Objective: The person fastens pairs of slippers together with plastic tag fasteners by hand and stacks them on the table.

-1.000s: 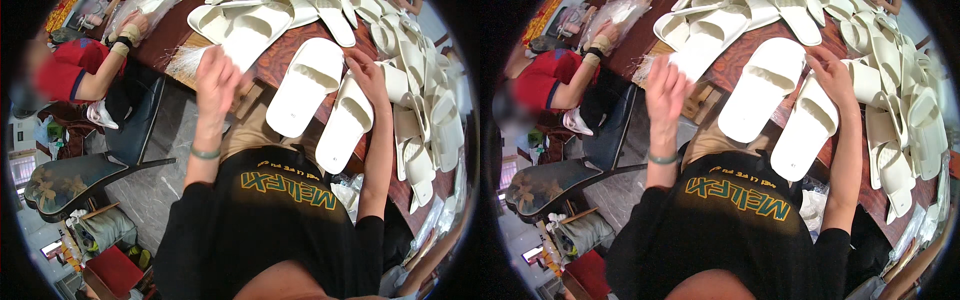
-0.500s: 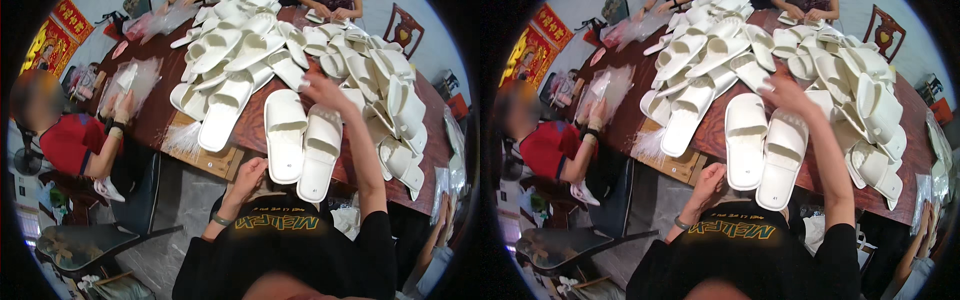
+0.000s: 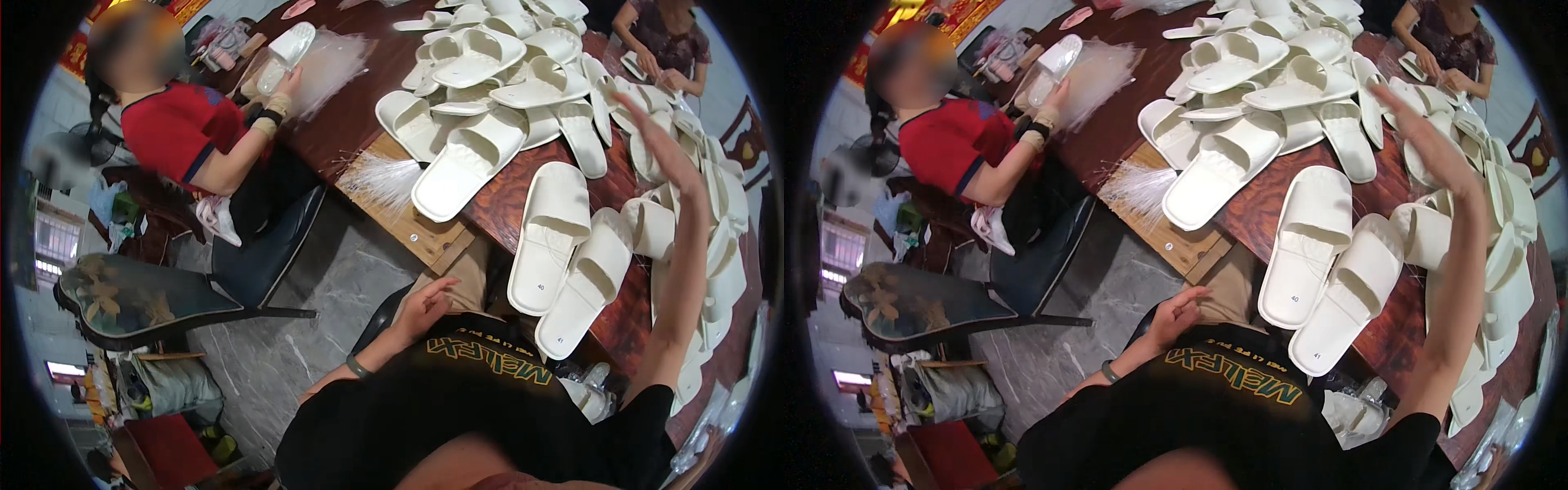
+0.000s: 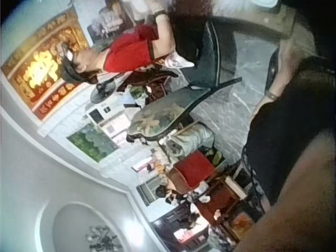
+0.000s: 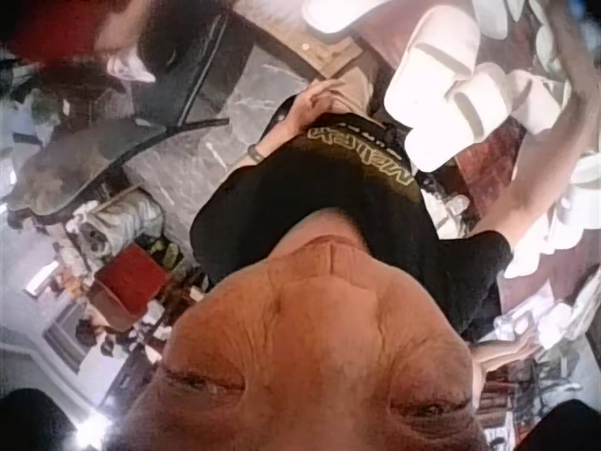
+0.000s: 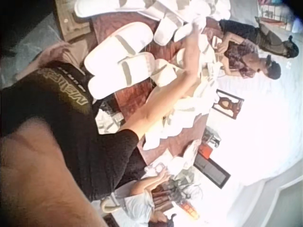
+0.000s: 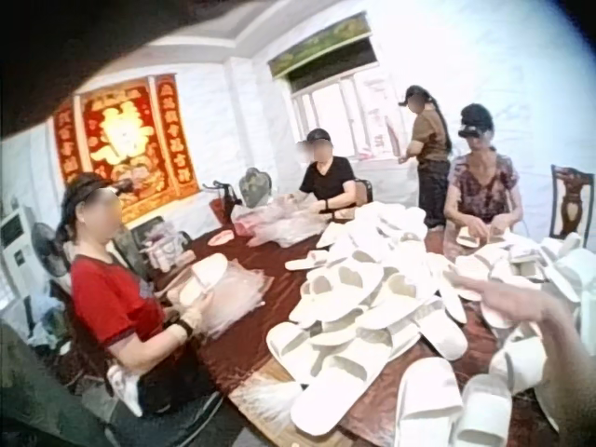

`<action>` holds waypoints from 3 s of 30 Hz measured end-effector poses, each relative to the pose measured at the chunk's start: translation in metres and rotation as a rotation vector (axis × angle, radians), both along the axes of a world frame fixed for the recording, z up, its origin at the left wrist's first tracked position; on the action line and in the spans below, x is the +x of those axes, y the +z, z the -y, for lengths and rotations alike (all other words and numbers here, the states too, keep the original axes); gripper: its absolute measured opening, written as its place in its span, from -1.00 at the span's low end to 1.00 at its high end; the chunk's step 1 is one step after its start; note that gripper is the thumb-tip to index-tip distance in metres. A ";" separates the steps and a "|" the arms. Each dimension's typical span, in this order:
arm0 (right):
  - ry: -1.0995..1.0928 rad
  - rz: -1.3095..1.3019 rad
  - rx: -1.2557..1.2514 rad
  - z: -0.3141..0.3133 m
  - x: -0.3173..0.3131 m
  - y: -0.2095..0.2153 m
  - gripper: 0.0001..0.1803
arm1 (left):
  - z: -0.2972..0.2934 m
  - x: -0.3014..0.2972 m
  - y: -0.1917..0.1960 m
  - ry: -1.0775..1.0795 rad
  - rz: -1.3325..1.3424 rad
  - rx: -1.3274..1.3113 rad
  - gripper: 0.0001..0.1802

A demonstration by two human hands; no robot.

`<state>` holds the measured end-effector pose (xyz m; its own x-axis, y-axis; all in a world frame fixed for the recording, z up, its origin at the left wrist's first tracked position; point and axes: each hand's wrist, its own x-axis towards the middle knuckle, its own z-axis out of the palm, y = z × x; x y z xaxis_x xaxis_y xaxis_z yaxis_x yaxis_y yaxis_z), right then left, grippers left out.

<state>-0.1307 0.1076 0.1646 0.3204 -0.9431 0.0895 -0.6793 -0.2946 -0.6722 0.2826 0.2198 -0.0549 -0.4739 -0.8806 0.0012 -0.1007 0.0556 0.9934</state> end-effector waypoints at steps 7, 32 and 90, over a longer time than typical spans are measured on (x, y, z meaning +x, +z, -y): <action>0.435 0.147 0.001 -0.086 0.136 -0.048 -0.27 | 0.026 -0.056 0.099 -0.248 -0.249 0.039 -0.87; -0.988 0.890 -0.304 -0.288 0.041 -0.139 -0.81 | 0.071 -0.178 0.099 -0.552 0.543 -0.732 -0.27; -0.982 0.871 -0.069 -0.250 0.043 -0.166 -0.79 | 0.279 0.059 0.089 0.655 0.044 -0.562 -0.73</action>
